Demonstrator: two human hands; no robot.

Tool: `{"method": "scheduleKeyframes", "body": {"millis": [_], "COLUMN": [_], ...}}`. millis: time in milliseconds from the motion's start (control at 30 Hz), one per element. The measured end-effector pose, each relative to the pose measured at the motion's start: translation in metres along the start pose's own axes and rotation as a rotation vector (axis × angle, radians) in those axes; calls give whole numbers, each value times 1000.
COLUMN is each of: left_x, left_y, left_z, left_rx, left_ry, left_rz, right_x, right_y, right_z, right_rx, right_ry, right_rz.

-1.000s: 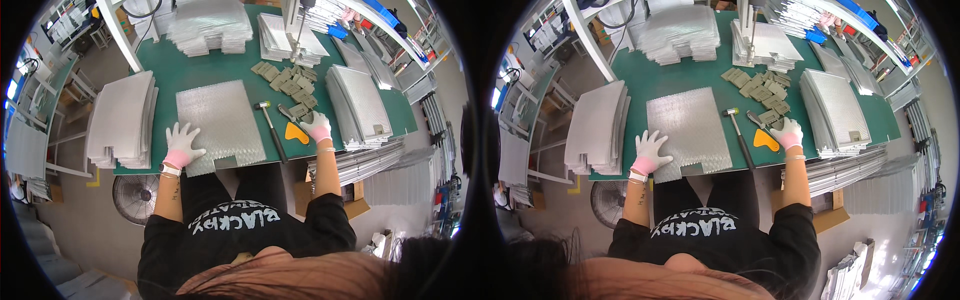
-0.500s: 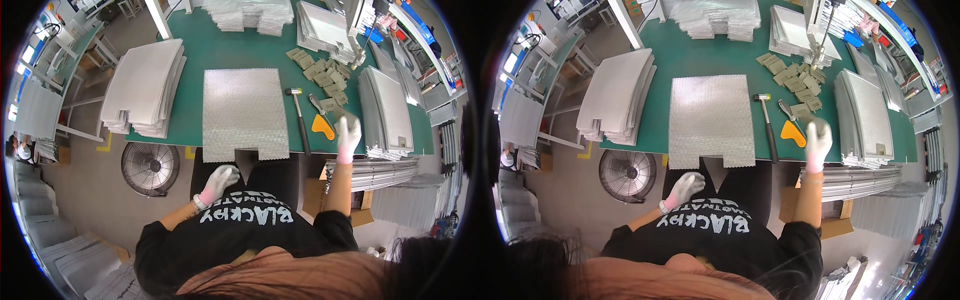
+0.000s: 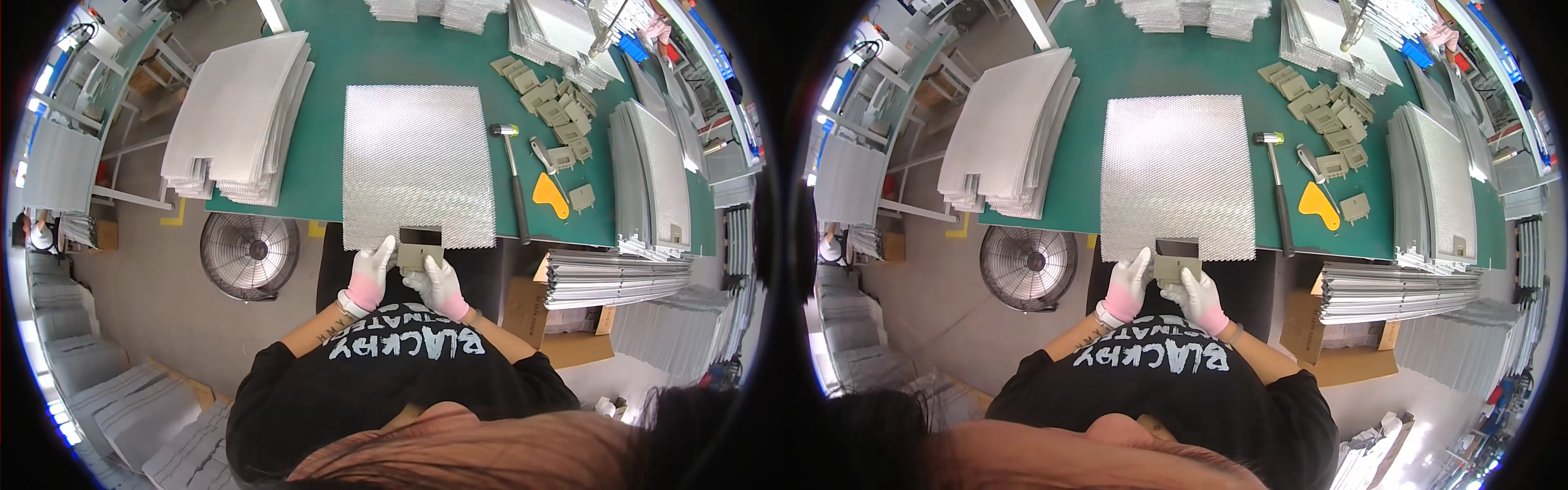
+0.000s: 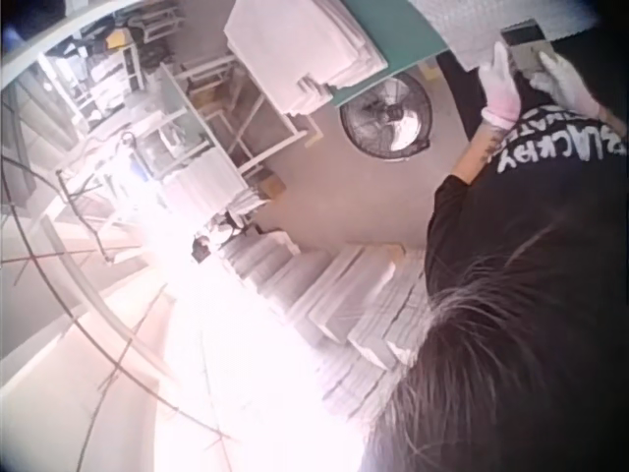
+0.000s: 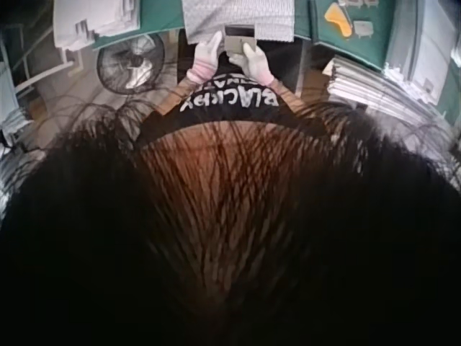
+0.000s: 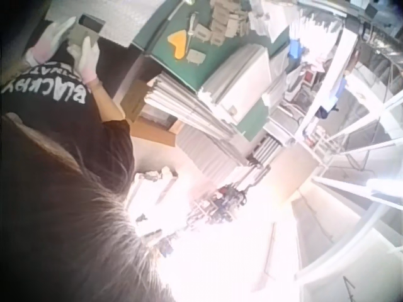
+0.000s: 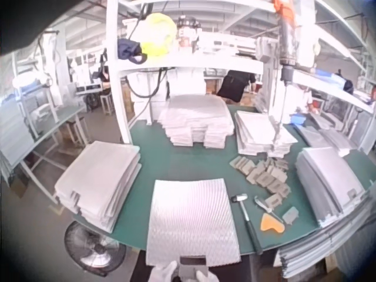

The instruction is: Manually assembling metal frames onto mesh air filters using a power drill and a hammer.

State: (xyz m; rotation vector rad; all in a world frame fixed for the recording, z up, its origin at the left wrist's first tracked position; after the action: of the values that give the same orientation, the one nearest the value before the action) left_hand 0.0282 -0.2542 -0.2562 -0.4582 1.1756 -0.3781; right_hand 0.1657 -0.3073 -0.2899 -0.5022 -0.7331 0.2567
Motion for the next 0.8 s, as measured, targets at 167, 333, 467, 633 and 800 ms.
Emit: {"method": "scheduleKeyframes", "body": {"millis": [167, 333, 467, 633, 800], "left_x": [5, 6, -3, -10, 5], "left_y": [8, -3, -9, -8, -2], "left_z": [-11, 1, 12, 18, 8], "left_rx": [-43, 77, 224, 190, 146], "left_ry": [309, -116, -87, 206, 364], "left_rz": [73, -47, -63, -23, 22], "right_x": [17, 29, 33, 43, 73], "right_y": [-5, -10, -6, -4, -14], "right_z": [10, 14, 9, 3, 1], "right_rx": [-150, -222, -215, -344, -508], "right_ry": [-198, -367, -369, -339, -370], "right_rz": [-128, -225, -185, -406, -373]}}
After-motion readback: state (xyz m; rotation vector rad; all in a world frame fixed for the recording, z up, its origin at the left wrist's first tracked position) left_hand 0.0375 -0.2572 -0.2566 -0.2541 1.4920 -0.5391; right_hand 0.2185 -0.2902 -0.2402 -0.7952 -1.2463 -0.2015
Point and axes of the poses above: each hand's wrist, its own y-axis towards the middle knuckle, its own z-axis out of the palm, x = y × z, the point moved 6 cm from there along y, towards the middle knuckle, and after that the axes turned 10 degrees about -x, right-handed, at the moved point
